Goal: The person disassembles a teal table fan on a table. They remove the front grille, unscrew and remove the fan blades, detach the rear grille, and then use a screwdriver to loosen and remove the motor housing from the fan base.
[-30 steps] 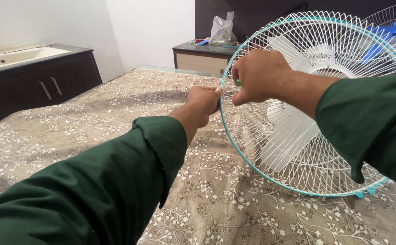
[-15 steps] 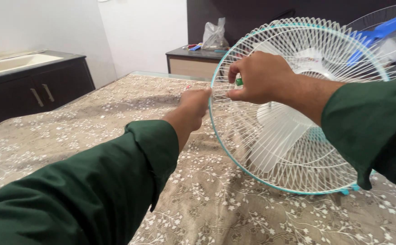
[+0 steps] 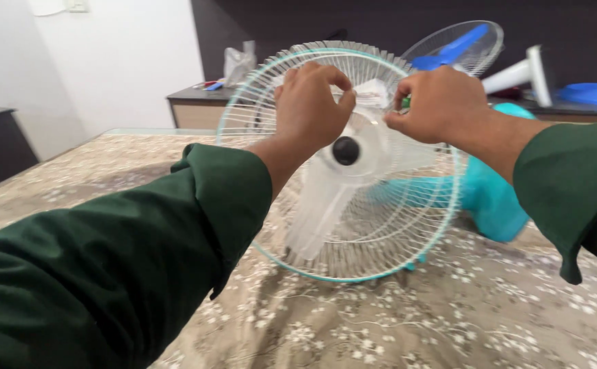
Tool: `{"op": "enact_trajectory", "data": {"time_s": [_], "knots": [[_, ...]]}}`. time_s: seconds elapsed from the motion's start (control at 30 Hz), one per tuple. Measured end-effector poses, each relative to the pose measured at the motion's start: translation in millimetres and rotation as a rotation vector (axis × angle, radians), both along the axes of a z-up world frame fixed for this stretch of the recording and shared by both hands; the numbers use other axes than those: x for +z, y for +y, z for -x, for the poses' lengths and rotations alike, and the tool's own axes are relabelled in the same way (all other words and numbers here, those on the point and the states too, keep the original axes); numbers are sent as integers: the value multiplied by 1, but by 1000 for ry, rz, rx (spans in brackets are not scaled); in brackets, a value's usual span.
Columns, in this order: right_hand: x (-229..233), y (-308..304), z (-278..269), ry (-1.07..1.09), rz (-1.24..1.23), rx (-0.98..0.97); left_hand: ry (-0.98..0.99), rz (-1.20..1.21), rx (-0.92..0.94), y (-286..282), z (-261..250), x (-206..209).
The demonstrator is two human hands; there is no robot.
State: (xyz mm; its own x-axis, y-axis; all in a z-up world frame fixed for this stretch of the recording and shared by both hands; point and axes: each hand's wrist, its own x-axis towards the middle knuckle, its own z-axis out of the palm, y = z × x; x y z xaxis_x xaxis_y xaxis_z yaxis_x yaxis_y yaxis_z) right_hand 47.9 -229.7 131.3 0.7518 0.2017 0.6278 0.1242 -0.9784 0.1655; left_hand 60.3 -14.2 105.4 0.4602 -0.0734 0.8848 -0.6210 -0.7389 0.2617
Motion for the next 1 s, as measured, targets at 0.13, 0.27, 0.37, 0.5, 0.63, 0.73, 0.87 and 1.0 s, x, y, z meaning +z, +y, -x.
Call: {"op": "enact_trajectory", "data": {"time_s": [0.13,0.27,0.37,0.5,0.63,0.73,0.87,1.0], "knots": [[-5,-67,6,-46,-13,-89,13,-197,-105,-51,-7,-4],[-12,-116,11,-91,-30,-158,-22,-302,-147,-95,-18,-7],[-15,-139,9,8,-64,-277,-12,-353,-130,-121,-27,-7],[-18,-156,2,252,-168,-398,88,-450,-36,-149,-39,0],[-23,-167,-7,248,-118,-256,239,-565,35,-161,-46,6],[-24,-168,-16,278,-27,-249,194,-622,69,-167,-48,7],[-26,-168,-20,302,82,-254,188,-698,121,-172,-48,6],[-27,-164,-18,292,88,-265,115,-789,160,-175,-49,2]]}}
